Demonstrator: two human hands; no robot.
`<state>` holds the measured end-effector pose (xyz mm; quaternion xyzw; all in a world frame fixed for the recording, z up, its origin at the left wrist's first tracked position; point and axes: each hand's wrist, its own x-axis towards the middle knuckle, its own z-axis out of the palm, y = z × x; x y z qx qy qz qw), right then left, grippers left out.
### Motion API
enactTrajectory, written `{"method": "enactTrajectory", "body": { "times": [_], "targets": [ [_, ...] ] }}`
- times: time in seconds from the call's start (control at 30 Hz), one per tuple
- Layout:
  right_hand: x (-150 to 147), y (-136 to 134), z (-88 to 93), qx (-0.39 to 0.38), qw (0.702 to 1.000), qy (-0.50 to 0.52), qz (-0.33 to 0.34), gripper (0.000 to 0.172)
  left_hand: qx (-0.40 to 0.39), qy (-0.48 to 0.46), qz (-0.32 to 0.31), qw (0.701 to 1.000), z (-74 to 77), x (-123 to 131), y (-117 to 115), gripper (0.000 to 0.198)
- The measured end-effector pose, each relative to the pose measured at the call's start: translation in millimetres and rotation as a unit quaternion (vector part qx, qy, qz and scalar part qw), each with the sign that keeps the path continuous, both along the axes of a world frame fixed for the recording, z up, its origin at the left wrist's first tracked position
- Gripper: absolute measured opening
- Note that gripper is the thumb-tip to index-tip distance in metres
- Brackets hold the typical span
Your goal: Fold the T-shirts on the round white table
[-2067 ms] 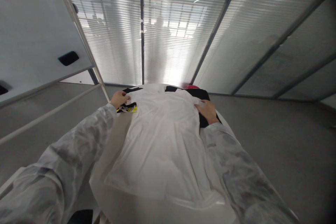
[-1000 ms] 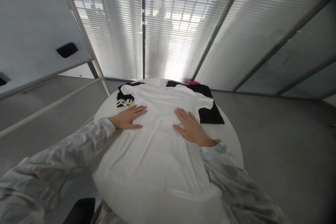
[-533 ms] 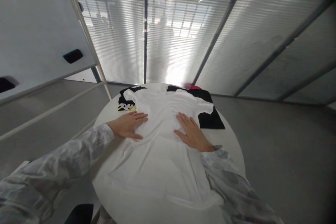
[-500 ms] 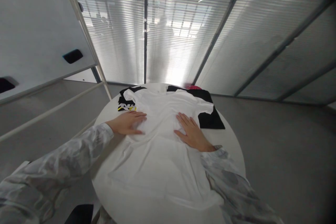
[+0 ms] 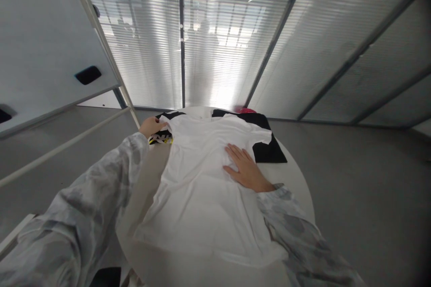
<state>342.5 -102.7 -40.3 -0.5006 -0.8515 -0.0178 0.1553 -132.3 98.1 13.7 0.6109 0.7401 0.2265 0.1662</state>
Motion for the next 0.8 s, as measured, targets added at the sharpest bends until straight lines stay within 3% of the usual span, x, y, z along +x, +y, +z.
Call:
{"method": "enactTrajectory", "body": {
  "times": [0.23,0.47,0.63,0.8],
  "targets": [
    [0.6,-0.6,-0.4,-0.002,1.0,0.003,-0.003,0.081,0.062,-0.065,0.051,0.995,-5.2,4.8,8.0,0.028],
    [1.6,-0.1,-0.8,-0.002,1.0,0.009,-0.002,0.08,0.119,-0.066,0.108,0.985,11.9,16.0,4.9,0.021],
    [0.9,-0.7,0.2,0.001,1.0,0.005,-0.001,0.08,0.185,0.039,0.068,0.98,32.2,36.6,-5.7,0.021],
    [0.6,-0.5,1.0,-0.001,1.0,0.003,-0.002,0.082,0.145,0.068,0.028,0.987,40.8,50.4,-10.9,0.018]
  ]
}}
